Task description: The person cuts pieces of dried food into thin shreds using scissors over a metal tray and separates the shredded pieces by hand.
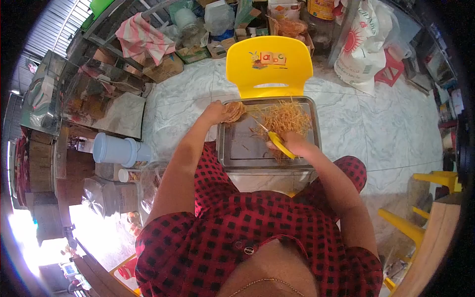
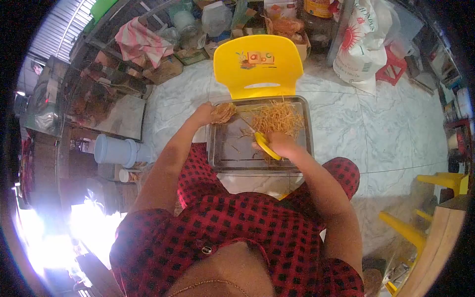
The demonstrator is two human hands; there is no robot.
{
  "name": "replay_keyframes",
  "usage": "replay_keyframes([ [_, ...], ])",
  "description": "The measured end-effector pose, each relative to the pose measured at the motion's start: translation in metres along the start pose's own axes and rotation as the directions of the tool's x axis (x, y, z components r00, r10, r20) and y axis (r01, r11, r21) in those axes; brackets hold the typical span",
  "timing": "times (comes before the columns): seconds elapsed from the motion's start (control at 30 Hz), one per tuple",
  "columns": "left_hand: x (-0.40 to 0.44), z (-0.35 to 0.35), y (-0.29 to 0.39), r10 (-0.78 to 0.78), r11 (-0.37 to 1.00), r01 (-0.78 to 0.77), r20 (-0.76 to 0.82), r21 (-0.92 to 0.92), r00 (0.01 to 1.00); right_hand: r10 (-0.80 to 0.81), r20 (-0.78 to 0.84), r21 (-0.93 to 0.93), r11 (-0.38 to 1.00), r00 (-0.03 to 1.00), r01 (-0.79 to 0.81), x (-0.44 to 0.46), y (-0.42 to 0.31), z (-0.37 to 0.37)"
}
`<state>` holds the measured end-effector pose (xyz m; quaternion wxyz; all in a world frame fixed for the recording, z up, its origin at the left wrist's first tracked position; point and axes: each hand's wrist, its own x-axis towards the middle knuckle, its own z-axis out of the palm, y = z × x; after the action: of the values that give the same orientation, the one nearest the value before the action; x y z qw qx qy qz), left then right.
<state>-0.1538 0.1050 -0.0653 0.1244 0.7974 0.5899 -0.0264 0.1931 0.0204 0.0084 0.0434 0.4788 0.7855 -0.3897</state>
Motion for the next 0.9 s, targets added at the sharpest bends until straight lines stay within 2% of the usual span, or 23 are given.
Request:
replay_keyframes([
  [0.07, -0.01, -0.024, 0.024, -0.058, 0.993, 0.062, 0.039, -0.1, 0.998, -0.137, -0.151, 0.076, 0.986, 0.979, 0.15, 0.015, 0.005, 0.02],
  [0.1, -0.012, -0.023, 0.025, -0.058, 0.993, 0.061, 0.039, -0.1, 0.998, -0.136, -0.151, 0.077, 0.986, 0.979, 0.149, 0.017, -0.001, 0.019],
  [0.17, -0.011, -0.021, 0.026, -0.124, 0.991, 0.125, 0.022, -0.058, 0.992, -0.073, 0.063, 0.493, 0.869, 0.995, 0.033, 0.02, -0.016, 0.016],
  [0.2, -0.008, -0.016, 0.024, -0.124, 0.99, 0.125, 0.023, -0.06, 0.992, -0.072, 0.065, 0.492, 0.87, 0.995, 0.031, 0.024, -0.02, 0.016],
  [0.27, -0.002, -0.004, 0.017, -0.155, 0.987, 0.155, 0.017, -0.027, 0.988, 0.023, 0.212, 0.625, 0.765, 0.977, -0.154, 0.036, -0.023, 0.022],
  [0.3, 0.0, 0.003, 0.015, -0.157, 0.987, 0.157, 0.022, -0.029, 0.987, 0.024, 0.216, 0.626, 0.764, 0.976, -0.157, 0.042, -0.022, 0.029],
  [0.37, 0.004, 0.012, 0.013, -0.115, 0.993, 0.115, -0.056, -0.018, 0.992, -0.016, 0.212, 0.787, 0.595, 0.977, -0.162, 0.055, -0.019, 0.043],
  [0.47, -0.002, 0.008, 0.021, -0.145, 0.989, 0.144, -0.091, -0.014, 0.985, -0.018, 0.16, 0.813, 0.569, 0.987, -0.122, 0.06, -0.026, 0.044],
  [0.6, -0.001, 0.018, 0.011, -0.122, 0.992, 0.12, -0.085, -0.028, 0.989, 0.0, 0.172, 0.847, 0.51, 0.985, -0.148, 0.061, -0.03, 0.048],
  [0.7, -0.001, 0.017, 0.013, -0.139, 0.99, 0.136, -0.08, -0.037, 0.987, -0.067, 0.262, 0.873, 0.441, 0.963, -0.207, 0.066, -0.026, 0.053],
  [0.77, -0.009, 0.005, 0.024, -0.161, 0.987, 0.162, -0.201, -0.008, 0.966, -0.118, 0.346, 0.859, 0.439, 0.931, -0.263, 0.064, -0.028, 0.05],
  [0.9, -0.011, -0.003, 0.027, -0.142, 0.99, 0.139, -0.17, -0.029, 0.975, -0.147, 0.367, 0.856, 0.439, 0.919, -0.272, 0.065, -0.033, 0.051],
])
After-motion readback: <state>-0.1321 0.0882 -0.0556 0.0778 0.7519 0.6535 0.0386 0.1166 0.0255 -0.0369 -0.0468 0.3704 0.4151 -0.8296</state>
